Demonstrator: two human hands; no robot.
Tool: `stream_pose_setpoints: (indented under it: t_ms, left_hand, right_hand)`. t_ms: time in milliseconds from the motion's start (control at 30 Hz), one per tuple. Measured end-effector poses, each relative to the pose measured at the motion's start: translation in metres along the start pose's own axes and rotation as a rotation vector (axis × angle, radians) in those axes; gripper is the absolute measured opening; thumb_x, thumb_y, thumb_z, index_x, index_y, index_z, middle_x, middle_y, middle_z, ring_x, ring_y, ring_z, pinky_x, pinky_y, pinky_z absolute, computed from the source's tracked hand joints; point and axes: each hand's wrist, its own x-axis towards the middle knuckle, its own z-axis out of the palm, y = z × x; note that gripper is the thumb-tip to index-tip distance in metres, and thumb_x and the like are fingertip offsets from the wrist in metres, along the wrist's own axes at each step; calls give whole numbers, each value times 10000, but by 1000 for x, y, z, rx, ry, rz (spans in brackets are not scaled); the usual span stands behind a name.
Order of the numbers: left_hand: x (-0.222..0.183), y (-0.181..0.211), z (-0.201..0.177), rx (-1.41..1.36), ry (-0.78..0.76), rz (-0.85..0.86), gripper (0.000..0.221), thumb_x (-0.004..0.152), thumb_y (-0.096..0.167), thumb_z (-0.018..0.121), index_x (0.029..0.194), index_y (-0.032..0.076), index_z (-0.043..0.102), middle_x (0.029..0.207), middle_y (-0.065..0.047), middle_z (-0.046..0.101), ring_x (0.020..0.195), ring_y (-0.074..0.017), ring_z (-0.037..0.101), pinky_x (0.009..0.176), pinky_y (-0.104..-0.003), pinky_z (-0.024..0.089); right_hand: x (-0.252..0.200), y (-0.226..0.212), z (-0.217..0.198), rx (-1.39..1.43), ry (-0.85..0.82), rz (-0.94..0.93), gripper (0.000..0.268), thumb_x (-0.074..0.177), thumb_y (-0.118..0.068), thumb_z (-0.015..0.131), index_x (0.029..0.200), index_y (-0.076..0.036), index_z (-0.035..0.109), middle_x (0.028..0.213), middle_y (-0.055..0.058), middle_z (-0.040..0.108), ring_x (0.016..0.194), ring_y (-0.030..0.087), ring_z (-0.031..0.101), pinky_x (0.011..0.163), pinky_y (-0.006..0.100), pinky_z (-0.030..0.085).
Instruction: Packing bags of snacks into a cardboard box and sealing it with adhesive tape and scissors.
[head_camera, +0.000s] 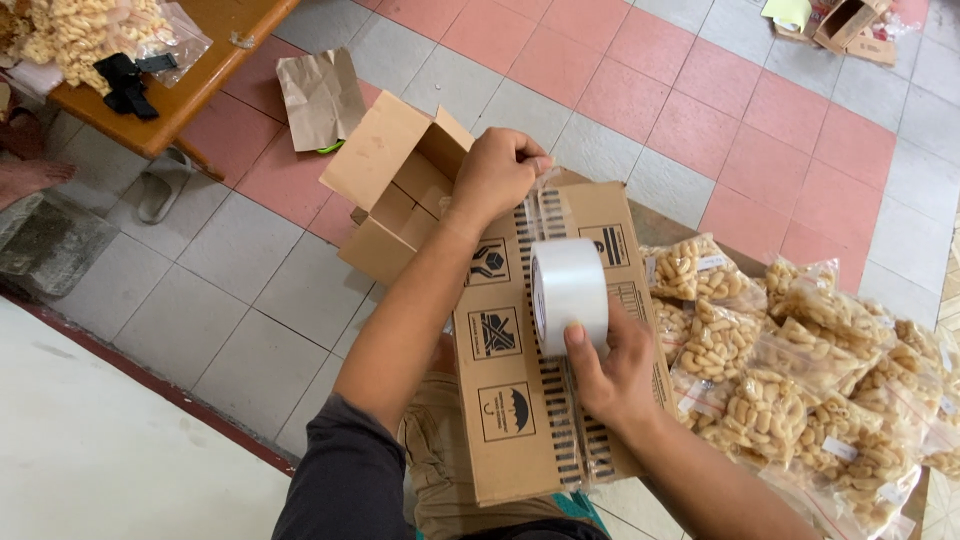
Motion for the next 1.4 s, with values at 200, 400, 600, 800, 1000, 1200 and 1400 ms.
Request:
stream_pose_setpoints:
  t_ms: [200, 400, 600, 800, 1000, 1200, 1400]
  left_hand:
    - [-9, 26, -4, -2, -40, -144, 97, 903, 227, 746, 871, 153, 800, 915, 11, 813, 860, -147, 712, 719, -342, 531]
    - [-6, 21, -4, 51, 80, -165, 122, 898, 156, 665, 841, 164, 773, 951, 60, 839, 915, -155, 762, 735, -364, 576]
    - [-9, 29, -5, 82, -36, -195, 133, 917, 264, 741, 888, 148, 799, 967, 4, 828, 897, -156, 749, 719, -355, 561]
    - [-5, 26, -6, 182, -121, -239, 166, 912, 299, 767, 785, 195, 791, 876, 16, 800, 835, -181, 685, 703, -386, 492]
    - [-1, 28, -8, 267, -223, -355, 185, 910, 370, 757, 883, 192, 799, 984, -16, 794, 916, -200, 694, 751, -399, 506]
    - [6, 19, -5, 262, -252, -366, 238, 920, 389, 768, 809, 180, 749, 899, -12, 764, 873, -185, 665, 731, -378, 477]
    - [8, 22, -6, 226, -252, -391, 142, 923, 391, 718, 939, 270, 789, 1003, 54, 788, 961, -148, 680, 802, -356, 489]
  right_hand:
    - [5, -38, 9, -236, 12, 38, 471, 989, -511, 432, 858, -80, 569, 621, 16, 524, 459, 144, 524, 362, 298, 345]
    - [0, -32, 16, -197, -27, -62, 420, 1009, -450, 449, 981, -49, 570, 720, 51, 604, 547, 159, 573, 402, 277, 424]
    - [3, -47, 13, -216, -19, -48, 308, 991, -340, 512, 955, -42, 583, 668, 23, 547, 526, 144, 497, 427, 289, 358]
    - [1, -47, 10, -194, -34, -4, 496, 997, -361, 503, 1255, 56, 581, 835, 84, 697, 633, 182, 662, 455, 286, 500]
    - [1, -45, 11, -212, -29, -10, 443, 1006, -378, 491, 1152, 28, 592, 808, 76, 643, 606, 176, 614, 451, 295, 461]
    - [-1, -44, 11, -243, -20, 40, 442, 992, -404, 503, 1148, -4, 604, 765, 48, 609, 552, 160, 533, 448, 316, 401]
    - [1, -46, 12, -185, -12, 34, 451, 1004, -410, 495, 1145, 4, 604, 814, 59, 639, 631, 166, 599, 490, 299, 456]
